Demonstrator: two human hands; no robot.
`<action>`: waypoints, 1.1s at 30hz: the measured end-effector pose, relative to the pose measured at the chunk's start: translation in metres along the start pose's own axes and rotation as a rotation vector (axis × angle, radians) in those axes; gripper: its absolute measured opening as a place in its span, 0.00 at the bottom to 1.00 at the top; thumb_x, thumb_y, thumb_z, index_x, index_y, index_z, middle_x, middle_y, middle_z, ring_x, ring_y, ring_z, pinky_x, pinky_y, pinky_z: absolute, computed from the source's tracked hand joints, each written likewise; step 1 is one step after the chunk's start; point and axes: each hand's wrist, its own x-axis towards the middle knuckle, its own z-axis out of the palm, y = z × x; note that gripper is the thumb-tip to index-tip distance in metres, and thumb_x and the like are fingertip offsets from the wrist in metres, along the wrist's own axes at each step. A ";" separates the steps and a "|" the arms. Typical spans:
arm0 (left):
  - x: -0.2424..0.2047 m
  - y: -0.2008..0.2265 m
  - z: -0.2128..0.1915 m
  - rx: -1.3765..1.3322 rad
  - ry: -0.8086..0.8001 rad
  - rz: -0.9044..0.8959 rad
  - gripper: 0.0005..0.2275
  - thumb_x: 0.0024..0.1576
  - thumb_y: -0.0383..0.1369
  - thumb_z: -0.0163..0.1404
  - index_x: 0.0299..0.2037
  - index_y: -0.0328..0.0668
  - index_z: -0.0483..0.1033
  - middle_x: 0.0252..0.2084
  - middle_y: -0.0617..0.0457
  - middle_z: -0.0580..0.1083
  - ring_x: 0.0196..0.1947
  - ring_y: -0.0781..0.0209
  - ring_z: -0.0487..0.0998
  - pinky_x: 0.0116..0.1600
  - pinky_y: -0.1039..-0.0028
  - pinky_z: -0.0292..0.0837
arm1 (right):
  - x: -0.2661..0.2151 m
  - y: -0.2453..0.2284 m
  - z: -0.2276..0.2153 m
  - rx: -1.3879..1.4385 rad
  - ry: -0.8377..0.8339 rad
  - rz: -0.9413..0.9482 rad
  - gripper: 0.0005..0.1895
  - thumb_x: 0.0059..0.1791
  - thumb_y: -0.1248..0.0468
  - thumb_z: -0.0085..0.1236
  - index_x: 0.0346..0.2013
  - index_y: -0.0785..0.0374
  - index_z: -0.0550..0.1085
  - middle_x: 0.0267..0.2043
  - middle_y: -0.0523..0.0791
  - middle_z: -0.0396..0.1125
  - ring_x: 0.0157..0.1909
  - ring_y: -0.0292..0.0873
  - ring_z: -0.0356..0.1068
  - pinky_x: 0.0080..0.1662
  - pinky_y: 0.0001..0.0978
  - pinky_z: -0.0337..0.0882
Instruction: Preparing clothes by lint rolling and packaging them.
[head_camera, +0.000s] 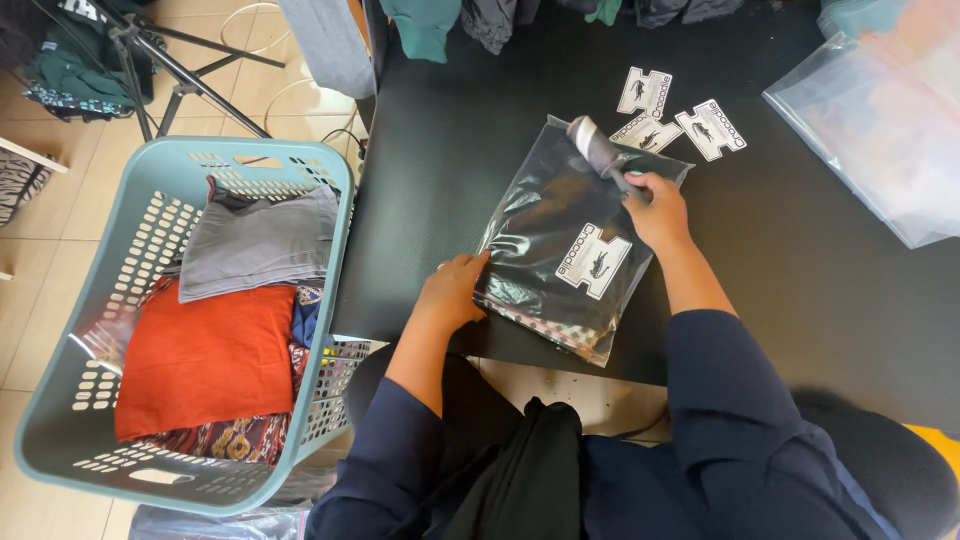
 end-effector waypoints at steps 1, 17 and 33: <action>0.008 -0.003 0.016 0.101 0.080 -0.004 0.38 0.42 0.37 0.62 0.68 0.59 0.65 0.57 0.51 0.72 0.54 0.41 0.76 0.52 0.54 0.79 | 0.002 0.004 0.006 -0.049 -0.003 -0.002 0.16 0.47 0.47 0.67 0.49 0.25 0.77 0.40 0.36 0.67 0.45 0.38 0.72 0.50 0.33 0.72; 0.022 0.010 0.020 0.055 0.583 -0.081 0.10 0.51 0.27 0.55 0.34 0.52 0.65 0.34 0.52 0.72 0.32 0.43 0.79 0.39 0.59 0.78 | -0.011 -0.007 -0.009 0.037 0.015 -0.027 0.19 0.48 0.51 0.65 0.54 0.29 0.77 0.44 0.37 0.67 0.47 0.36 0.71 0.53 0.33 0.70; -0.032 0.011 -0.047 -0.335 -0.007 -0.186 0.32 0.40 0.34 0.71 0.54 0.43 0.67 0.55 0.41 0.70 0.57 0.38 0.76 0.60 0.54 0.74 | -0.042 -0.041 -0.031 0.185 -0.261 -0.109 0.17 0.48 0.60 0.63 0.52 0.45 0.79 0.41 0.48 0.70 0.35 0.41 0.71 0.42 0.34 0.72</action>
